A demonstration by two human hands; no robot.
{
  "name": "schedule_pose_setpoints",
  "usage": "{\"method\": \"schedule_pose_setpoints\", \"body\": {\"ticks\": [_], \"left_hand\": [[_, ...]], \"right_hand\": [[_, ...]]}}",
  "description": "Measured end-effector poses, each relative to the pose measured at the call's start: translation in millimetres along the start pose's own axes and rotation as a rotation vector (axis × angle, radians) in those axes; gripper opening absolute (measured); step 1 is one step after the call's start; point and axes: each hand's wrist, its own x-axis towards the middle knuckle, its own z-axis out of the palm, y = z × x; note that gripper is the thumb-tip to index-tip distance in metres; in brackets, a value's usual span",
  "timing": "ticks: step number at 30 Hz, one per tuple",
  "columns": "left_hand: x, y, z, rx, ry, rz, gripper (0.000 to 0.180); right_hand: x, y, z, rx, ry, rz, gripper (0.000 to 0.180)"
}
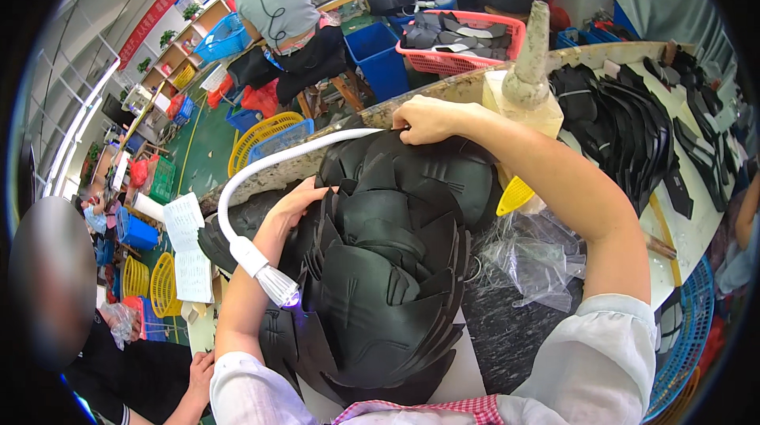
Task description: The person takes a punch from a tool box, transfers shoe parts from a basket to the table, positions an overhead lamp, and punches holes into the shoe parts using the punch and a hammer.
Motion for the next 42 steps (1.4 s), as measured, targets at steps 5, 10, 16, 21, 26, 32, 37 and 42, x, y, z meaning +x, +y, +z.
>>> {"method": "schedule_pose_setpoints", "body": {"ticks": [5,10,16,21,26,32,37,42], "left_hand": [[4,6,1,0.014,-0.069,0.003,0.043],[11,21,13,0.058,-0.047,0.04,0.037],[18,7,11,-0.082,-0.022,0.064,0.039],[4,19,5,0.058,0.002,0.198,0.041],[-5,24,13,0.453,-0.087,0.514,0.032],[-16,20,16,1.006,0.003,0.953,0.03],[-22,18,16,1.204,0.006,1.112,0.04],[-15,9,16,1.044,-0.016,1.166,0.052]], "right_hand": [[-16,12,18,0.073,0.073,-0.113,0.026],[-35,12,22,0.056,0.028,-0.096,0.029],[-34,13,8,0.14,-0.022,-0.058,0.034],[-6,-8,-13,0.058,-0.151,0.201,0.04],[36,-4,4,0.176,0.028,-0.172,0.034],[43,-20,24,0.687,0.149,0.003,0.025],[30,-30,18,0.84,0.56,0.25,0.028],[37,4,20,1.205,0.883,0.284,0.046]]}}
